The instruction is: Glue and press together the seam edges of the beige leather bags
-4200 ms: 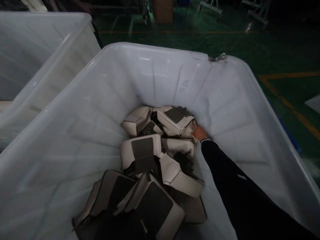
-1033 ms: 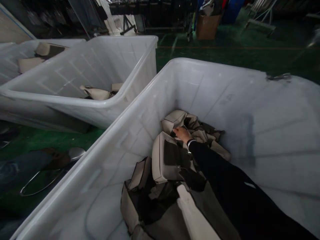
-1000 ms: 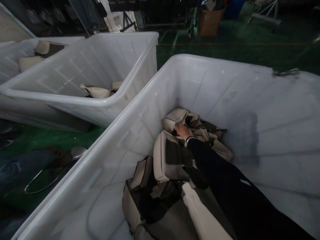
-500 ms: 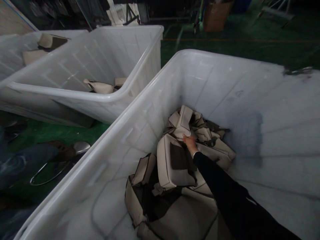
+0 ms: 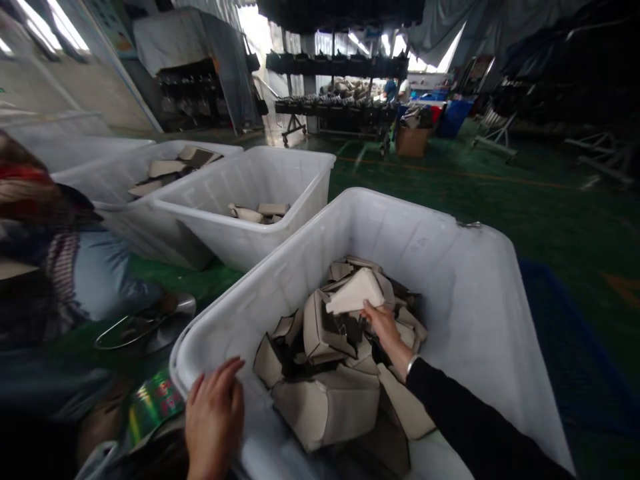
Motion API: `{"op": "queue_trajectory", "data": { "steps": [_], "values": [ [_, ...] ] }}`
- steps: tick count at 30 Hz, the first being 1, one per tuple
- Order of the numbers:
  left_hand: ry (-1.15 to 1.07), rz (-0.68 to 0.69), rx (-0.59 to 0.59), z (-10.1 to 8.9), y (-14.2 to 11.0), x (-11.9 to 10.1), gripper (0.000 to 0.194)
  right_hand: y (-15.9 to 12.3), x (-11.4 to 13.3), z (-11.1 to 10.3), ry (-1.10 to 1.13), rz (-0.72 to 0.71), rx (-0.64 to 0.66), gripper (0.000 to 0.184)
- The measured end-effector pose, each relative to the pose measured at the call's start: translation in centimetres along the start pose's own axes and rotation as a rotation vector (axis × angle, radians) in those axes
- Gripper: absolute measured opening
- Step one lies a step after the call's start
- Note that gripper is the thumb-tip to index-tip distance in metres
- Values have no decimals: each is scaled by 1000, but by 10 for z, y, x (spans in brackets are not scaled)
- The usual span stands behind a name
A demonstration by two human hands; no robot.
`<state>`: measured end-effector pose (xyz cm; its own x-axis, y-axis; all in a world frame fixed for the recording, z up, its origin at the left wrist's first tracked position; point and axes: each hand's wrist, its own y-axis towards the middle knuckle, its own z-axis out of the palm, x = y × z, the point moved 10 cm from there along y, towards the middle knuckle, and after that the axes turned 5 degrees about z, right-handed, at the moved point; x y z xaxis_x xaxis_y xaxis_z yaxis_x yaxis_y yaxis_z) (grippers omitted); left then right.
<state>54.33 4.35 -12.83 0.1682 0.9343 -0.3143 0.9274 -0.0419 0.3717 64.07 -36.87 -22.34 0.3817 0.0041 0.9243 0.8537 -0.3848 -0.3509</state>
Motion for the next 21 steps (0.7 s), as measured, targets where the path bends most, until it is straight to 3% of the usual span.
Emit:
{"op": "queue_trajectory", "data": {
  "steps": [2,5,8,11,14,17,19,21],
  "values": [
    [-85,-71,-69,-11,1,-11,34,-22,58,-18,68,-83,39,53],
    [-325,-257,-238,-32,-16,-26,32,-79,126,-42,159,-154,117,50],
    [-430,-315,-316,-62,-48,-58,35,-154,171,-62,308,-188,223,42],
    [-544,-336,-351,-110,-90,-91,28,-229,202,-79,455,-229,278,33],
    [-732,-292,-476,-173,-137,-117,21,-291,219,-87,482,-259,290,23],
    [-823,-196,-605,-227,-188,-132,28,-334,213,-82,400,-212,324,12],
    [-770,-97,-538,-249,-216,-140,38,-351,197,-71,324,-147,387,7],
    [-617,-11,-339,-258,-242,-147,43,-366,175,-50,241,-79,518,11]
  ]
}}
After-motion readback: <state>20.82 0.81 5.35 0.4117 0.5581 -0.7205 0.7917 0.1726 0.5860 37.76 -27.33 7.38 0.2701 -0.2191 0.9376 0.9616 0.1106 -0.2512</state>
